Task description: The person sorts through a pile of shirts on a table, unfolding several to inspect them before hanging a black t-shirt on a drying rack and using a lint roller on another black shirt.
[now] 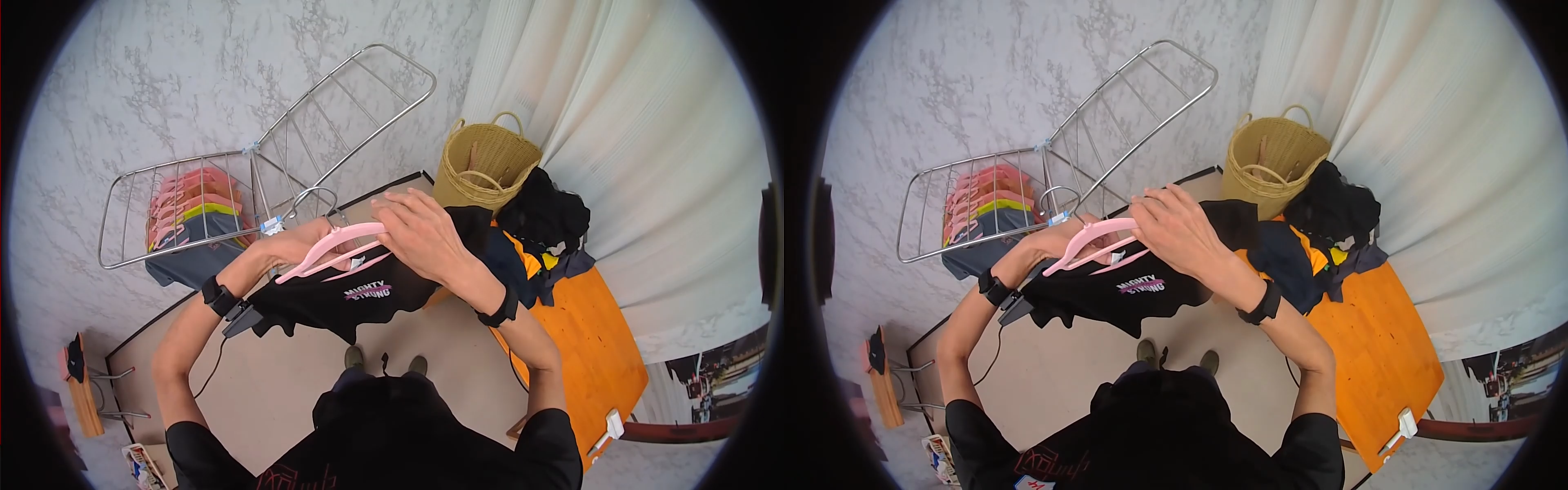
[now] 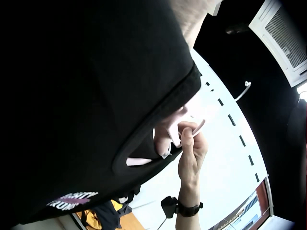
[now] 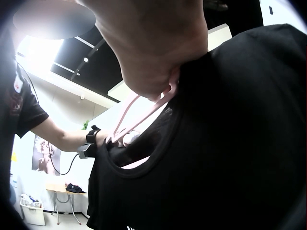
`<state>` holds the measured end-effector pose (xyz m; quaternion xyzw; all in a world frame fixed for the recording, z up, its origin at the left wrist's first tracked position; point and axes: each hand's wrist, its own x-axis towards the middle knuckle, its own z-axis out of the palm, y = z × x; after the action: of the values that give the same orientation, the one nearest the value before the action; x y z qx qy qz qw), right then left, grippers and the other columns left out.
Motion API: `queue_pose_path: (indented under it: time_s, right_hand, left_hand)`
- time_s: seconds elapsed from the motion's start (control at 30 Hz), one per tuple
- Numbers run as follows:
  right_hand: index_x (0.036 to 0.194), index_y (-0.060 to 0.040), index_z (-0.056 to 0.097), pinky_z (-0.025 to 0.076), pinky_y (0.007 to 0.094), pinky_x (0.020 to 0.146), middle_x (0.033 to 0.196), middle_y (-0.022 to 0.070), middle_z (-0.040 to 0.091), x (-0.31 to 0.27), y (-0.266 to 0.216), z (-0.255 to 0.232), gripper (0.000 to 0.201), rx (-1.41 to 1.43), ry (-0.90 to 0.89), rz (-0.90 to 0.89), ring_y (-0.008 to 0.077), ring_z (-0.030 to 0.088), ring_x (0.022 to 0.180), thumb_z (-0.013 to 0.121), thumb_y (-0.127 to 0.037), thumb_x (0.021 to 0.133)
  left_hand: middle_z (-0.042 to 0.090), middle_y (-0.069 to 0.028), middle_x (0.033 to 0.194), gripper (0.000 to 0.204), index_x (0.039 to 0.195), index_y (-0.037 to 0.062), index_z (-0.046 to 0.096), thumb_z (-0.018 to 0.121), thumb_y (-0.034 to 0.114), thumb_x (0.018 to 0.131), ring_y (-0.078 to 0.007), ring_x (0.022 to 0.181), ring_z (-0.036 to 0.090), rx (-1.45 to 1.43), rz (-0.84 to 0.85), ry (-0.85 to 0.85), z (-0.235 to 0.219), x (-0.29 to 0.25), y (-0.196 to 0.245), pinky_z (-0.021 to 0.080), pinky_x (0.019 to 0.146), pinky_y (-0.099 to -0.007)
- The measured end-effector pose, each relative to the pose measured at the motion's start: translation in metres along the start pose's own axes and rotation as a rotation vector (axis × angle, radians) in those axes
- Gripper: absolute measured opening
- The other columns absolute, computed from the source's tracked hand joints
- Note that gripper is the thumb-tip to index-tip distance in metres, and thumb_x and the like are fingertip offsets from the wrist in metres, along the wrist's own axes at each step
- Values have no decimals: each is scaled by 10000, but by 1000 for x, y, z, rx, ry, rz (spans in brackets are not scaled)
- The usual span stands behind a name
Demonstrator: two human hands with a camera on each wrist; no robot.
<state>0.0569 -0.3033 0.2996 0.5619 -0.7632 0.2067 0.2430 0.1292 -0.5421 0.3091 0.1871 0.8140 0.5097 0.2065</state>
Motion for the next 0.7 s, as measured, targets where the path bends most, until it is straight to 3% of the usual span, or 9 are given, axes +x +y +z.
queue_pose_path:
  time_s: [0.07, 0.17, 0.23, 0.27, 0.37, 0.4, 0.47, 0.57, 0.7]
  right_hand:
    - [1076, 7, 606, 430, 445, 997, 1075, 124, 650, -4, -1, 4, 310, -14, 50, -47, 277, 557, 1139, 629, -225, 872]
    - [1131, -20, 609, 440, 442, 1008, 1151, 125, 641, -10, -1, 6, 326, -18, -50, 3, 277, 565, 1145, 637, -224, 878]
    - [1102, -18, 607, 444, 441, 996, 1175, 127, 632, -14, -1, 7, 311, -28, -113, 49, 283, 567, 1137, 639, -227, 874]
    - [1072, -15, 606, 449, 439, 984, 1200, 129, 623, -15, -1, 7, 297, -39, -174, 93, 289, 569, 1129, 641, -229, 869]
    - [1022, -27, 608, 496, 413, 897, 1169, 114, 604, -24, 4, 12, 262, -55, -85, 115, 279, 583, 1053, 649, -227, 857]
    - [1022, -27, 608, 496, 413, 897, 1169, 114, 604, -24, 3, 10, 262, -56, -86, 117, 279, 583, 1053, 649, -227, 857]
    - [947, -39, 613, 525, 387, 771, 1030, 96, 562, -22, -1, 5, 204, -17, -164, 181, 261, 576, 943, 661, -212, 849]
    - [857, -40, 597, 517, 392, 680, 907, 92, 484, -24, 3, 6, 167, 56, -104, 180, 259, 547, 859, 674, -187, 840]
    - [816, -25, 573, 491, 405, 655, 885, 99, 463, -27, 8, 5, 180, 110, -50, 170, 273, 538, 837, 682, -166, 837]
  left_hand:
    - [618, -13, 658, 235, 890, -9, 709, 725, 224, 865, -47, 603, 489, 85, -32, 25, 2, 0, -10, 381, 509, -262]
    - [510, 15, 578, 183, 867, -17, 689, 688, 165, 877, -38, 547, 413, 184, 6, 115, 10, -1, -21, 334, 471, -287]
    - [473, 32, 593, 164, 845, -35, 663, 675, 126, 877, -26, 570, 400, 57, -13, 269, 16, -2, -7, 329, 480, -270]
    - [495, 48, 615, 152, 815, -45, 645, 647, 86, 892, -13, 597, 412, 101, -17, 328, 15, -3, -23, 329, 491, -255]
    - [482, 65, 630, 151, 795, -38, 631, 621, 63, 907, -6, 605, 393, -31, -29, 359, 20, -11, 6, 316, 494, -245]
    - [479, 70, 628, 173, 788, -19, 619, 583, 67, 934, -3, 597, 378, 19, -16, 350, 21, -12, 4, 310, 496, -221]
    - [484, 73, 627, 185, 789, -15, 615, 574, 79, 943, -4, 591, 377, 1, -29, 348, 19, -16, -19, 313, 499, -209]
    - [525, 66, 659, 250, 792, -16, 606, 544, 140, 977, -10, 612, 405, -45, -125, 367, 24, -26, -17, 340, 533, -192]
    - [573, 24, 773, 325, 880, -39, 632, 512, 236, 1004, -39, 736, 466, -71, -61, 515, 26, -46, -26, 399, 664, -218]
